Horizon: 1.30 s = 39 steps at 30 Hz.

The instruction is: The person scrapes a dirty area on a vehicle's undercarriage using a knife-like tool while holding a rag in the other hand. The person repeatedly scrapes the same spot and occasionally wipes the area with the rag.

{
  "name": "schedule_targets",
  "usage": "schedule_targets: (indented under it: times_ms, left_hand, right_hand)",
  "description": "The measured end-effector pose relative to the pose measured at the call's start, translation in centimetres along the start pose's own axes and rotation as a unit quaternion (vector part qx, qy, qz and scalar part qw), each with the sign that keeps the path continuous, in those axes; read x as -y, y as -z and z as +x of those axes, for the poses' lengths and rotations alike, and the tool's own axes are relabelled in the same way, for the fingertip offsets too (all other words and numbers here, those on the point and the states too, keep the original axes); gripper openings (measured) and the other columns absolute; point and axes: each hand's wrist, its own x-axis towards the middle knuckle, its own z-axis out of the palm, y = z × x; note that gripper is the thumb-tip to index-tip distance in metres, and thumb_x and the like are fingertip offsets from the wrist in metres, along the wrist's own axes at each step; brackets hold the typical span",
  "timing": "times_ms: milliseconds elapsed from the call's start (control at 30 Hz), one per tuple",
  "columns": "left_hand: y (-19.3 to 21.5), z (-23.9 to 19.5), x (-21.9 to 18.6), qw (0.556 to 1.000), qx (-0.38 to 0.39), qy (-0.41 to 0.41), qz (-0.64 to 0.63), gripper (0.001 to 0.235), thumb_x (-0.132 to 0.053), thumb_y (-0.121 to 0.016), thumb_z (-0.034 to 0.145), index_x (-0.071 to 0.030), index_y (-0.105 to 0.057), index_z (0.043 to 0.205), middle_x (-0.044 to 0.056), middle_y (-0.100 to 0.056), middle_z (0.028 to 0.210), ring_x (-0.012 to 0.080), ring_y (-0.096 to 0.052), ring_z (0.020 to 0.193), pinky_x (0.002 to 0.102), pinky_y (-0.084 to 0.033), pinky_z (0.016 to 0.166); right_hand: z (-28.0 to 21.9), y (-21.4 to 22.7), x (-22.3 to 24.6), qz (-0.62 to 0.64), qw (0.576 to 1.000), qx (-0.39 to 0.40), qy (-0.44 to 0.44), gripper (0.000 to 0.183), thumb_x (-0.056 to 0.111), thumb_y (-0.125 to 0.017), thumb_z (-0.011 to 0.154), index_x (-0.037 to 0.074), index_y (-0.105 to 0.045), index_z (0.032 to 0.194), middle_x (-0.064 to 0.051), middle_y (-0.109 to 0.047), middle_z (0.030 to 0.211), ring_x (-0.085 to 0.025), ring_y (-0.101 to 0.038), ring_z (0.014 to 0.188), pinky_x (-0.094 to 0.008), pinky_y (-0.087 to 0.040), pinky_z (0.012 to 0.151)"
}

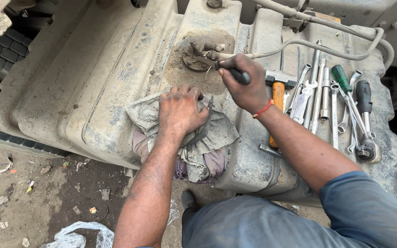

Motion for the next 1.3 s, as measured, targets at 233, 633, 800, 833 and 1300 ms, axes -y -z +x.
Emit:
schedule_targets:
  times_ms: [233,633,800,833,1300]
  left_hand:
    - [-0.2,0.0,0.1,1.0,-0.003,-0.001,-0.001,0.055,-0.05,-0.066,0.091,-0.015,-0.062,0.133,0.011,-0.059,0.13,0.0264,-0.054,0.12,0.054,-0.041,0.101]
    - [0.1,0.0,0.4,1.0,0.009,-0.017,0.002,0.056,-0.053,-0.063,0.094,-0.011,-0.061,0.132,0.013,-0.058,0.129,0.0272,-0.055,0.118,0.055,-0.044,0.098]
    - [-0.3,0.3,0.6,0.999,-0.009,-0.032,0.008,0.058,-0.053,-0.064,0.092,-0.011,-0.061,0.131,0.013,-0.059,0.126,0.027,-0.056,0.115,0.055,-0.044,0.097]
    - [-0.2,0.3,0.7,0.999,-0.007,-0.032,0.003,0.057,-0.053,-0.064,0.093,-0.011,-0.062,0.13,0.013,-0.059,0.125,0.027,-0.056,0.115,0.054,-0.044,0.097]
    - [-1.4,-0.6,1.4,0.991,-0.056,-0.12,-0.008,0.05,-0.052,-0.063,0.094,-0.009,-0.065,0.12,0.014,-0.061,0.117,0.0261,-0.059,0.106,0.049,-0.046,0.091]
  right_hand:
    - [0.3,0.6,0.2,0.064,0.996,0.04,-0.04,0.01,0.012,-0.072,0.097,0.009,-0.063,0.095,-0.006,-0.074,0.099,-0.013,-0.072,0.084,-0.029,-0.062,0.071]
    - [2.1,1.4,0.9,-0.059,0.99,0.08,0.098,0.01,0.01,-0.073,0.097,0.008,-0.063,0.098,-0.007,-0.069,0.092,-0.014,-0.07,0.081,-0.03,-0.059,0.069]
    - [2.5,0.9,1.3,-0.135,0.984,0.102,0.054,0.018,0.008,-0.071,0.101,0.006,-0.059,0.089,-0.007,-0.061,0.081,-0.017,-0.062,0.064,-0.031,-0.055,0.056]
    - [2.7,0.8,1.4,-0.121,0.986,0.101,0.045,0.016,0.009,-0.071,0.1,0.006,-0.059,0.089,-0.006,-0.062,0.082,-0.017,-0.062,0.065,-0.032,-0.056,0.056]
    - [1.5,0.9,4.3,-0.082,0.993,0.056,0.066,0.01,0.005,-0.076,0.09,0.003,-0.067,0.095,-0.011,-0.065,0.084,-0.022,-0.067,0.076,-0.037,-0.053,0.07]
